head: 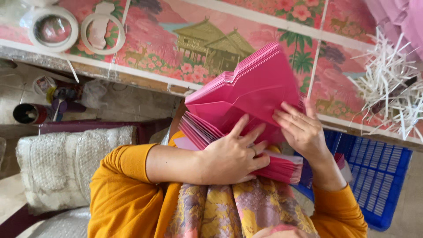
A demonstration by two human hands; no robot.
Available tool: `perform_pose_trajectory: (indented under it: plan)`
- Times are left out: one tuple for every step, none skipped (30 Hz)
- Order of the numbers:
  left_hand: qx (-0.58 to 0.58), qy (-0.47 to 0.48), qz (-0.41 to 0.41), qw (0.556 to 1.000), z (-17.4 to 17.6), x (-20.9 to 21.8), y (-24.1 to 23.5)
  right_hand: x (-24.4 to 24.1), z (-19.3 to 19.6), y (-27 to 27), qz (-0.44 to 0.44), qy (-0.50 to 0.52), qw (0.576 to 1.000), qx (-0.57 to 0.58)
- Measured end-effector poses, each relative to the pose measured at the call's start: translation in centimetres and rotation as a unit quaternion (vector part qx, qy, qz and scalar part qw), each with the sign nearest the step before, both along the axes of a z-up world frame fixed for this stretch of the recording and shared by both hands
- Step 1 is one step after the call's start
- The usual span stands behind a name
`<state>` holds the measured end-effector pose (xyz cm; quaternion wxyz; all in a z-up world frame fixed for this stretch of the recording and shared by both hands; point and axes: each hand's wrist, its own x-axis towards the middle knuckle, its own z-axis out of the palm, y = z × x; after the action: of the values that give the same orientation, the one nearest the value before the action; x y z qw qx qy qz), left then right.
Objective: The person folds a stack of pink paper envelopes by hand, pressing the creases to ensure they are sharp. They handle the envelopes one by one, folding the flaps and stacking them on their lap.
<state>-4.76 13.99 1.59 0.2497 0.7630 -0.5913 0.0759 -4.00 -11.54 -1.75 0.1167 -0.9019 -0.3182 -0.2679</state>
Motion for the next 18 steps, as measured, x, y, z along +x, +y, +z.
perform_pose_trajectory:
  plan:
    - [0.020, 0.000, 0.023, 1.000, 1.2, 0.0, 0.1, -0.6, 1.4, 0.6, 0.050, 0.106, 0.991, 0.072]
    - [0.040, -0.006, 0.044, 0.998, 2.4, 0.3, 0.2, -1.1, 2.9, 1.2, 0.096, 0.203, 0.964, 0.143]
    - [0.041, -0.005, 0.042, 0.998, 2.2, -0.1, 0.3, -1.1, 3.5, 1.3, 0.094, 0.204, 0.964, 0.145]
    - [0.068, 0.004, 0.041, 0.997, 2.1, -0.2, 0.3, -0.9, 4.2, 1.2, 0.095, 0.198, 0.952, 0.215]
    - [0.094, 0.012, 0.040, 0.995, 1.9, -0.4, 0.3, -0.7, 4.9, 1.2, 0.095, 0.191, 0.935, 0.284]
    - [0.096, 0.011, 0.039, 0.995, 1.4, -0.7, 0.2, 0.3, 3.2, 0.5, 0.095, 0.190, 0.935, 0.285]
    - [0.054, 0.023, 0.021, 0.998, 0.9, -1.0, 0.1, 1.4, 1.4, -0.2, 0.033, 0.070, 0.990, 0.120]
    - [0.013, 0.033, 0.004, 0.999, 0.5, -1.1, 0.1, 2.7, -0.3, -0.7, -0.031, -0.054, 0.997, -0.050]
    - [0.016, 0.030, 0.003, 0.999, 0.4, -0.8, 0.2, 2.3, -0.6, -0.6, -0.033, -0.057, 0.997, -0.047]
    - [0.028, 0.012, 0.002, 1.000, 0.2, -0.8, 0.0, 1.7, -0.8, -0.6, -0.011, -0.032, 0.999, -0.027]
    - [0.039, -0.005, 0.002, 0.999, -0.2, -0.8, 0.0, 1.1, -1.2, -0.5, 0.011, -0.006, 1.000, -0.007]
    - [0.039, 0.000, 0.001, 0.999, 0.6, -0.7, 0.0, 0.4, -0.3, 0.1, 0.011, -0.001, 1.000, -0.007]
    - [0.049, -0.003, 0.020, 0.999, 1.3, -0.6, 0.0, -0.4, 0.6, 0.6, 0.056, 0.099, 0.990, 0.079]
    - [0.060, -0.010, 0.037, 0.997, 2.0, -0.3, 0.0, -0.9, 1.5, 1.2, 0.099, 0.192, 0.963, 0.164]
    - [0.060, -0.009, 0.035, 0.998, 1.8, -0.7, 0.0, -1.0, 2.4, 1.3, 0.097, 0.193, 0.962, 0.164]
    - [0.089, 0.008, 0.031, 0.996, 1.7, -0.7, 0.0, -0.8, 3.5, 1.3, 0.108, 0.190, 0.952, 0.213]
    - [0.118, 0.025, 0.027, 0.992, 1.7, -0.8, -0.1, -0.6, 4.6, 1.3, 0.119, 0.187, 0.939, 0.262]
    - [0.118, 0.020, 0.029, 0.992, 1.8, -0.7, 0.0, 0.5, 3.0, 0.5, 0.121, 0.182, 0.940, 0.262]
